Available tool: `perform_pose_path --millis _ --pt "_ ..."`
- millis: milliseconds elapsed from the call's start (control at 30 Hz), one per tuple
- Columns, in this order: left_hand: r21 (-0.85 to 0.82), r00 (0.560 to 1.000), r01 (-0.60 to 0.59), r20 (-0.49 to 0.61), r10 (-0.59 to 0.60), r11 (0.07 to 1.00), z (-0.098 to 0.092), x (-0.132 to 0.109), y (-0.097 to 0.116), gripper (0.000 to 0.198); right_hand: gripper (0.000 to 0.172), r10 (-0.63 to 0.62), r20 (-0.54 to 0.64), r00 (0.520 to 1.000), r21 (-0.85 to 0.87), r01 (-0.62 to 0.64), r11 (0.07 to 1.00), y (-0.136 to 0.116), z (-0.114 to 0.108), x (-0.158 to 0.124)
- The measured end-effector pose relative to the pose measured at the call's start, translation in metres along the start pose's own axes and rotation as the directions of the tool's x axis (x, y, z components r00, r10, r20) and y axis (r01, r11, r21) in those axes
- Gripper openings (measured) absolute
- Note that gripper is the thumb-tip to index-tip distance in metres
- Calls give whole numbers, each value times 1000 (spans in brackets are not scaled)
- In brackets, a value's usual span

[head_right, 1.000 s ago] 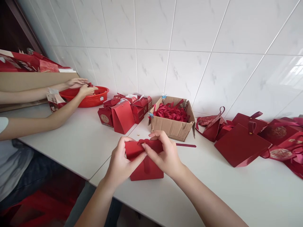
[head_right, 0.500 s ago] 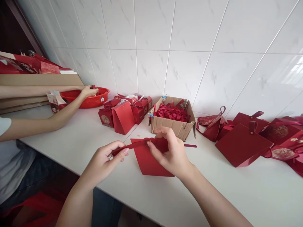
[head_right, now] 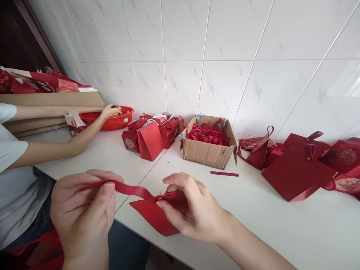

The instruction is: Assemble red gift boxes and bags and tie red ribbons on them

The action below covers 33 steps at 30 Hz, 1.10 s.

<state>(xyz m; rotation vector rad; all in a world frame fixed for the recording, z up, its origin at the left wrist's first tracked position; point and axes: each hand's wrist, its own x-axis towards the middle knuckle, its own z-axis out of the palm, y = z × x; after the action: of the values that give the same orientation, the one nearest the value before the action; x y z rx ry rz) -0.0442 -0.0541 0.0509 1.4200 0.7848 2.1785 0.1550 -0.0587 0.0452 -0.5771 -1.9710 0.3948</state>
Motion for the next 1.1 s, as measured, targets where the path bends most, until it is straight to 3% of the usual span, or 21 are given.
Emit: perform_pose_path --millis 100,200,333,400,500,600,667,800,867,1100 --pt "-5 1000 13 -9 -13 1000 7 -5 8 32 46 -30 -1 1000 1 30 1000 2 0 1" --pt "-64 993 76 -90 -82 995 16 -7 10 42 49 -52 -9 999 8 52 999 4 0 2" --pt "41 985 92 -153 -85 995 17 -5 1 19 50 -58 0 998 13 58 998 3 -4 3" --pt "92 986 141 -103 -132 986 13 -4 -5 14 50 -64 -1 998 -5 64 998 2 -7 3" --pt "27 968 237 74 -238 971 7 -3 -9 20 49 -76 -39 996 -52 73 996 2 -11 2" --pt "-8 937 280 221 -271 960 5 -6 -6 19 48 -113 -50 992 -92 108 990 3 -13 3" --pt "61 922 240 299 -247 969 6 -9 -3 18 47 -149 -34 988 -113 145 983 2 -14 5" --pt "197 858 54 492 -146 979 13 -16 2 20 44 -214 -15 977 -131 211 969 -1 -16 10" --pt "204 845 39 516 -141 978 17 -19 3 24 42 -248 -9 969 -139 244 960 -3 -17 12" --pt "69 829 168 530 -179 983 26 -20 8 23 41 -298 8 955 -134 296 946 -4 -18 12"
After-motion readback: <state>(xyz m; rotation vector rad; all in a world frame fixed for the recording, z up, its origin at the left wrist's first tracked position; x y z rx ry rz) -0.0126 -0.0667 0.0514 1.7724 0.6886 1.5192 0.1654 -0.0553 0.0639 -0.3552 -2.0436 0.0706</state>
